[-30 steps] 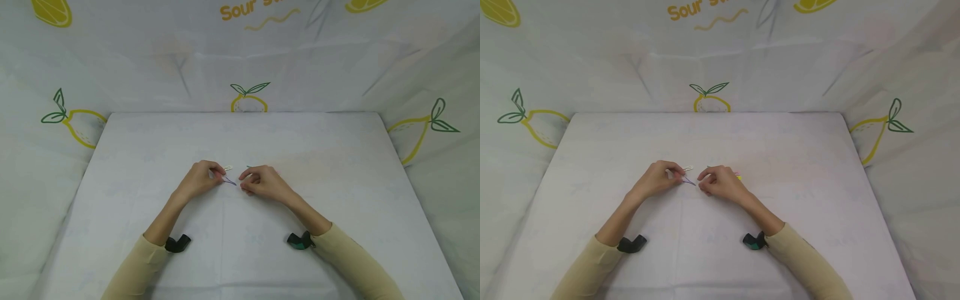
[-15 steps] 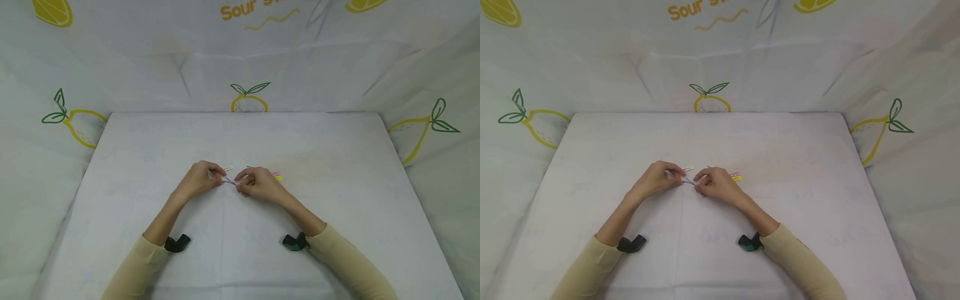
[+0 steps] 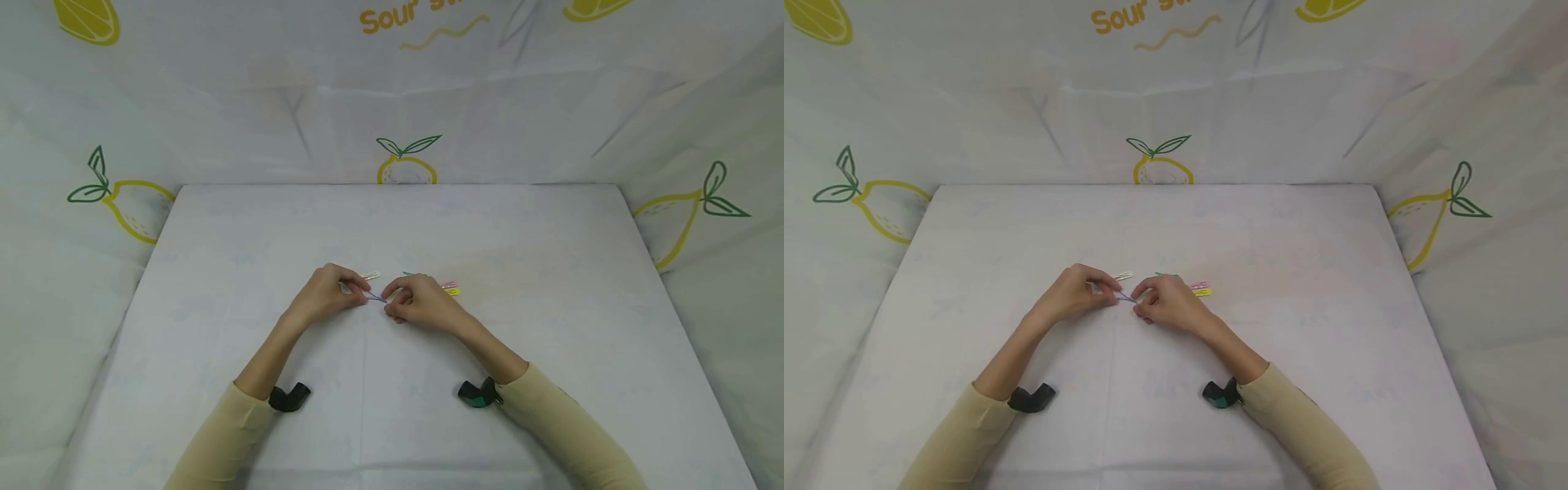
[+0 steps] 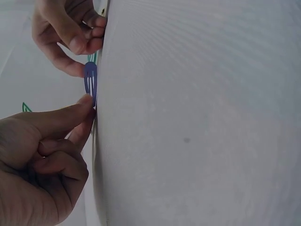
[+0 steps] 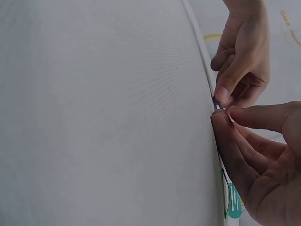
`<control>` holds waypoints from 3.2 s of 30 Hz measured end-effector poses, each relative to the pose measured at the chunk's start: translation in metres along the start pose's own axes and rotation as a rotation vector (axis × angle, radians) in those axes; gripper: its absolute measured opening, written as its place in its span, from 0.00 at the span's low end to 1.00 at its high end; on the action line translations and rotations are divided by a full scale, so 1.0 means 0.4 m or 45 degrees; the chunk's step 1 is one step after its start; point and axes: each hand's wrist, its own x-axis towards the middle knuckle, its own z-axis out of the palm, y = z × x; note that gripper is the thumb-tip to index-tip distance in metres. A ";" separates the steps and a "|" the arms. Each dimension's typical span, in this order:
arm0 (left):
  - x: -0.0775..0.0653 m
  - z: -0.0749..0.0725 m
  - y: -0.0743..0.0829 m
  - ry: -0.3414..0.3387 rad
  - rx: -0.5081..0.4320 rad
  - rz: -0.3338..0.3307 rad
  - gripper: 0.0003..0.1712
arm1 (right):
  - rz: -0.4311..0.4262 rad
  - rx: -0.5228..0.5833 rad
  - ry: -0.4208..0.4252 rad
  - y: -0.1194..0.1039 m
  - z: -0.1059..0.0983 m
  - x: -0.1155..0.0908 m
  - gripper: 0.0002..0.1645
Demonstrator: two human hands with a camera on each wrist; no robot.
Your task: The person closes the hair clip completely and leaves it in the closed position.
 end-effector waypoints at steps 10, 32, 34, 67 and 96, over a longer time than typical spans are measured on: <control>0.002 0.004 -0.008 -0.041 -0.006 -0.003 0.12 | 0.011 0.015 -0.030 -0.002 -0.002 0.004 0.10; -0.004 0.016 0.003 -0.021 0.019 0.005 0.06 | -0.001 0.019 -0.007 -0.003 0.003 0.001 0.08; -0.006 0.016 0.005 -0.027 0.027 0.012 0.05 | -0.003 0.015 0.002 -0.003 0.004 0.001 0.08; -0.021 0.013 0.054 0.025 -0.109 0.192 0.06 | -0.183 0.150 0.111 -0.011 -0.051 -0.040 0.10; -0.020 0.011 0.070 0.021 -0.176 0.129 0.06 | -0.182 0.220 0.162 -0.009 -0.055 -0.045 0.09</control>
